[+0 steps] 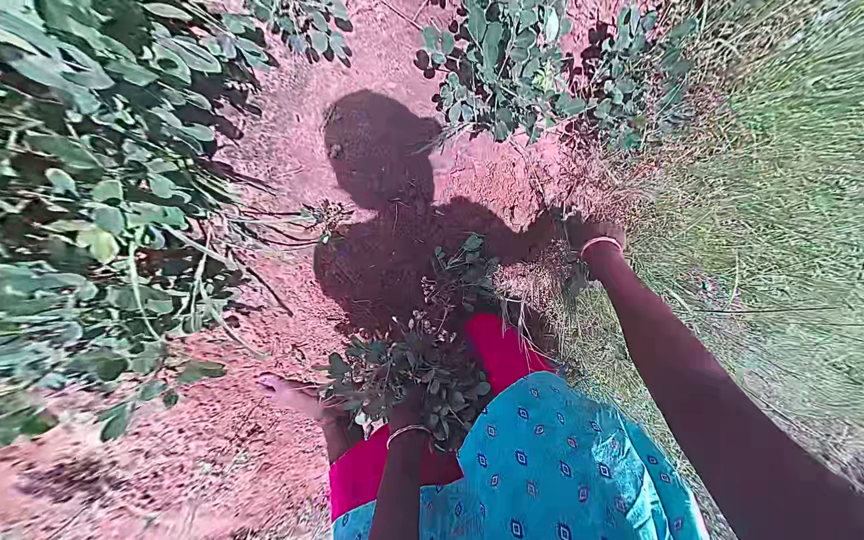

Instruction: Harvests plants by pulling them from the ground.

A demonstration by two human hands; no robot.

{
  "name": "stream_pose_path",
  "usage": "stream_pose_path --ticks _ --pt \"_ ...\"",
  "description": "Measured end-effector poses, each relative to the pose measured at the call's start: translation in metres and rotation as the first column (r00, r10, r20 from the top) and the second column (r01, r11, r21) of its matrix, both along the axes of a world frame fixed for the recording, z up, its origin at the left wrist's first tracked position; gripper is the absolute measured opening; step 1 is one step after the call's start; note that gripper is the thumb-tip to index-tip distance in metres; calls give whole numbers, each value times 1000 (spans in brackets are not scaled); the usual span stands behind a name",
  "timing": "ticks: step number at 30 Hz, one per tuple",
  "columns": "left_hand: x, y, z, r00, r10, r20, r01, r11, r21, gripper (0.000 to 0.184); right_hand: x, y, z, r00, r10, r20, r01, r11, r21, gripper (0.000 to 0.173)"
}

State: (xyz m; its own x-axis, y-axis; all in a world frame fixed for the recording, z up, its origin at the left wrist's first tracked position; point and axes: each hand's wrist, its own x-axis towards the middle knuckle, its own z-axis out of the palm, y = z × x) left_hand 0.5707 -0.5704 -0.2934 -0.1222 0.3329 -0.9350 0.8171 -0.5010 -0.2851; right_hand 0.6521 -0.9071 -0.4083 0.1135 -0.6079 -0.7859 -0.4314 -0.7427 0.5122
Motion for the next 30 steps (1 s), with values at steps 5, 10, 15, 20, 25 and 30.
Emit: stream_pose_path --ticks 5,10,15,20,25,30 --pt "-68 49 -56 971 -233 -49 229 971 -73 42 27 10 19 990 109 -91 -105 994 38 33" --pt "-62 69 -46 809 -577 -113 538 803 -256 44 31 31 37 986 146 -75 -144 989 39 40" --pt "-64 80 -40 932 -348 -100 330 930 -163 39 47 31 113 985 171 22 -169 983 -76 31" --pt "-72 76 -49 999 39 -17 -38 997 60 46 52 37 105 757 376 534 -554 803 220 30" --pt "-71 66 -47 985 165 49 -170 978 120 48 142 104 16 732 566 380 -681 580 448 35" --pt "-61 59 -43 998 50 -24 -50 999 3 42 237 83 -65 871 108 480 -191 973 129 55"
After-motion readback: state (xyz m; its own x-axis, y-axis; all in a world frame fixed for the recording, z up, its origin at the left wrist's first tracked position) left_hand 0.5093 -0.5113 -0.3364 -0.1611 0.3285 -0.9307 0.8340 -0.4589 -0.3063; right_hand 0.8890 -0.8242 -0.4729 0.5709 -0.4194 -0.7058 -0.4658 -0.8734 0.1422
